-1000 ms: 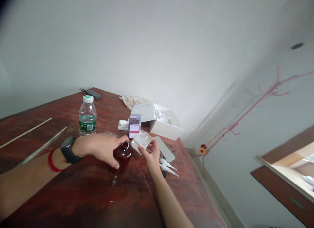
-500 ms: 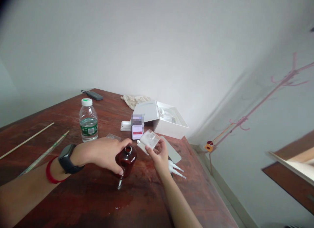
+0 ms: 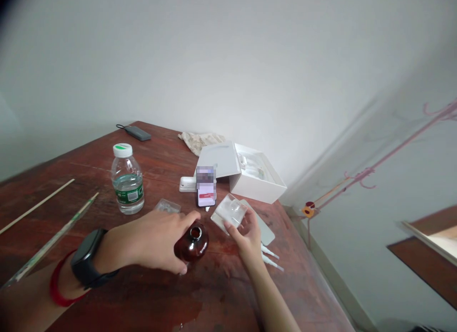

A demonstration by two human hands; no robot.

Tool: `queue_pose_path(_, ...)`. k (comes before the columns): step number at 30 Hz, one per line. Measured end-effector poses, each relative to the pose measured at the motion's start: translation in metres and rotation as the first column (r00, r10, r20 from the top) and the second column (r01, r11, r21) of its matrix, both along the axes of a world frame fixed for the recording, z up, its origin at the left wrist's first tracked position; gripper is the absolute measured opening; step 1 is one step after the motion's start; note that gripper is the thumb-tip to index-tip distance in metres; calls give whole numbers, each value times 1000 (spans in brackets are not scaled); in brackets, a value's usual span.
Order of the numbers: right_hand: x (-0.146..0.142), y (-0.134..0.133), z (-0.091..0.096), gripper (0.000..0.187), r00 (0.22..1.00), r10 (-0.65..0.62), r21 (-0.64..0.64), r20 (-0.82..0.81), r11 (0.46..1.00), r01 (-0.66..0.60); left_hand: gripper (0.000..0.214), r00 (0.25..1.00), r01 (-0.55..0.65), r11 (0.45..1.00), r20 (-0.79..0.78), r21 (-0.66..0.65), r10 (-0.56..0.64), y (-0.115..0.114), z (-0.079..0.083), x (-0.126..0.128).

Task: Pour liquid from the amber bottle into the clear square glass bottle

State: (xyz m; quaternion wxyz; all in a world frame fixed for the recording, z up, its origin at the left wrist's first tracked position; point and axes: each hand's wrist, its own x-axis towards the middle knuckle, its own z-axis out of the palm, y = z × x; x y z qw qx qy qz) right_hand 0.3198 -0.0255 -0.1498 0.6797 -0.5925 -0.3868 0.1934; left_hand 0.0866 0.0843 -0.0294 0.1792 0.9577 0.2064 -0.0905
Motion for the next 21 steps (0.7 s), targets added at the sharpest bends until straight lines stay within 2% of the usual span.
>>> queue_pose_path(9,3,-1,-1,56,999,33,-2,8,999,-33,90,997,-47,996,61,76,42,-9,-14,5)
queue_pose_path(14,-3,0,-1,54,993,106,42,-56,994,-104,80,998,-56,996,26,76,54,-13,-6,6)
queue_pose_path(21,-11,2,4,49,989,136,50,-62,990,-133,73,998,-62,993,2,96,62,-16,2,7)
